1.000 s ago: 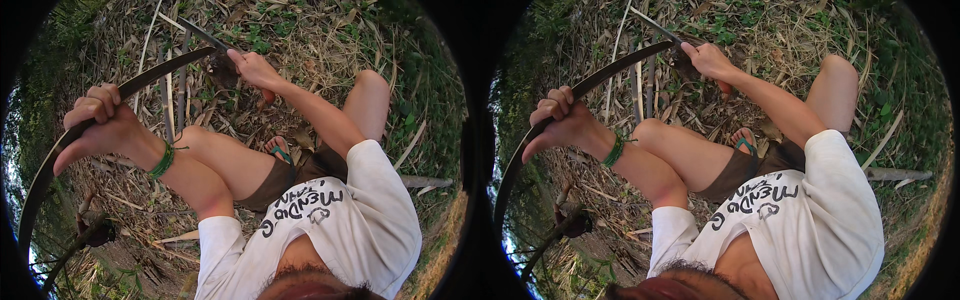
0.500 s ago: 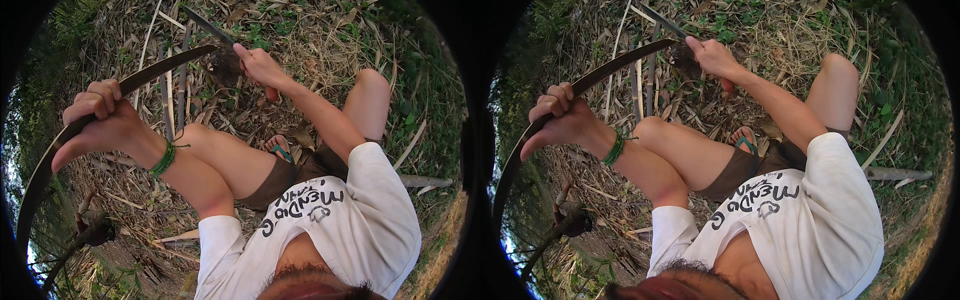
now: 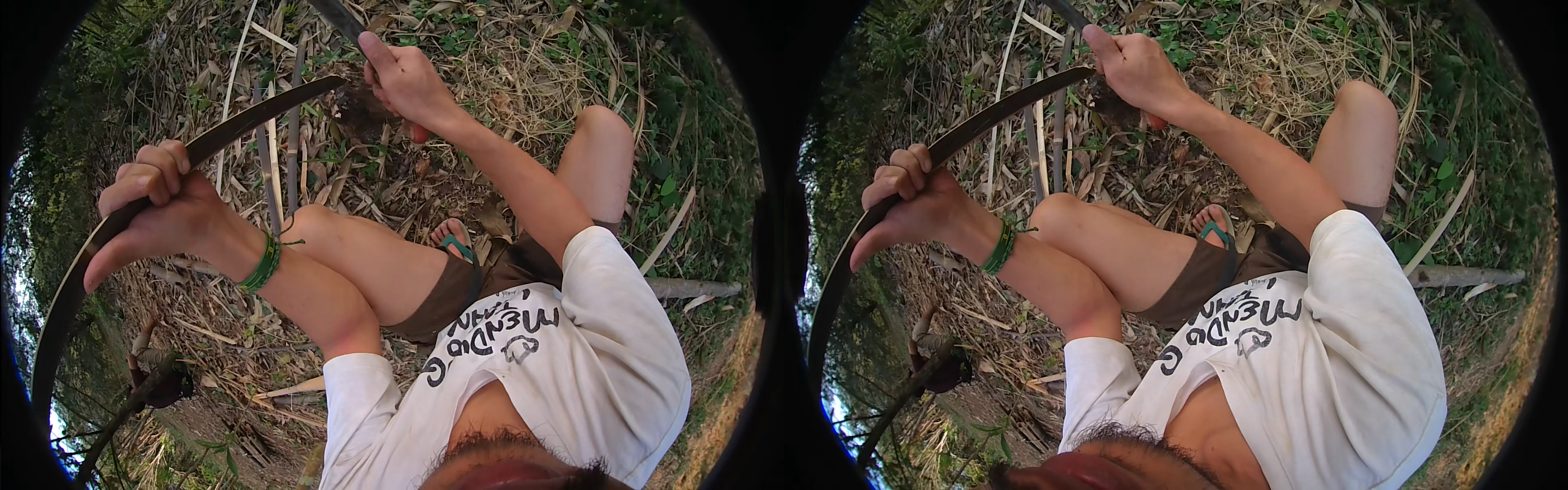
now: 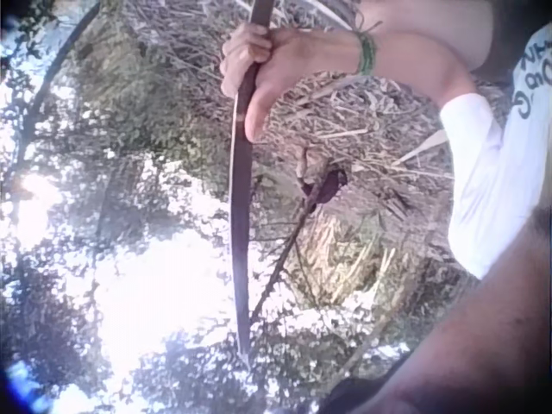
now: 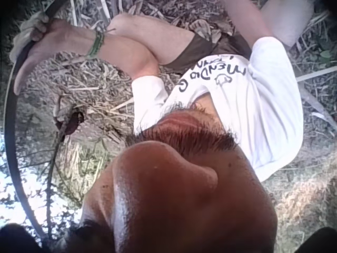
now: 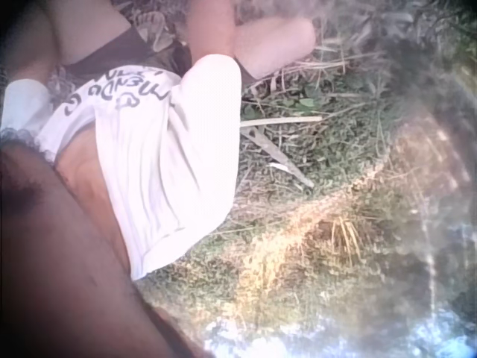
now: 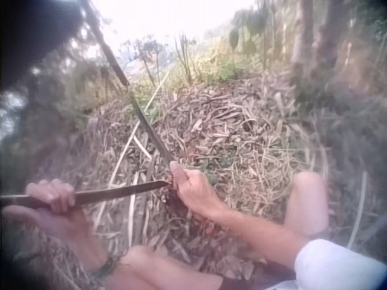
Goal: The person scrapes and sharpens a wooden pole using a machete while sitting on the ground outdoors. They turn the pole to work on different sides.
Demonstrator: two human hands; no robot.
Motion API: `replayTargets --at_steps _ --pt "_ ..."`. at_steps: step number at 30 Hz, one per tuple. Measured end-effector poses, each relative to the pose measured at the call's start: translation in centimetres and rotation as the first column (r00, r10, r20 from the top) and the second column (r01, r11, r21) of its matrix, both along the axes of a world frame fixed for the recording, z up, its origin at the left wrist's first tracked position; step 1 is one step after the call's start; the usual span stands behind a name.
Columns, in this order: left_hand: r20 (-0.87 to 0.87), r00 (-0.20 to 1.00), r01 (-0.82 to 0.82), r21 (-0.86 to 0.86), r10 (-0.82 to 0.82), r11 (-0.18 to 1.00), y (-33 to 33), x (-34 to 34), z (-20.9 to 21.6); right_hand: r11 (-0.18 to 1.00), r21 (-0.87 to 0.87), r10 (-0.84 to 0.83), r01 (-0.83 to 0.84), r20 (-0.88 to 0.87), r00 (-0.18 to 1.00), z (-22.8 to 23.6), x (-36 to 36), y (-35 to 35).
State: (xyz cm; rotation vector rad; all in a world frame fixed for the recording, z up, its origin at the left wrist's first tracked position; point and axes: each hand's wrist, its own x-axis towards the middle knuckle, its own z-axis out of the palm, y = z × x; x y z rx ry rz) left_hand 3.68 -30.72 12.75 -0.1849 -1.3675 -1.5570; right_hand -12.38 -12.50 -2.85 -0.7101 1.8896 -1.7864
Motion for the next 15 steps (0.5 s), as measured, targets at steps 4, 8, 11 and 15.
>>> replayTargets --at_steps 4,8,11,15 --pt "0.033 0.999 -0.021 -0.011 0.021 1.0 0.8 -0.9 0.7 0.964 0.265 0.024 -0.026 0.011 1.0 -5.0 1.6 0.2" --pt "0.016 0.994 -0.105 -0.003 0.105 0.994 0.5 -0.5 0.3 0.896 0.414 0.115 -0.162 0.136 0.984 -6.3 0.6 0.4" --pt "0.018 0.999 -0.046 -0.007 0.046 0.999 -0.1 0.4 -0.2 0.981 0.18 0.058 -0.075 0.098 0.993 -1.3 0.5 -0.1" --pt "0.098 0.992 -0.071 -0.03 0.074 0.997 0.1 0.2 0.3 0.996 0.087 -0.027 0.019 0.087 0.996 -0.8 1.1 -0.1"
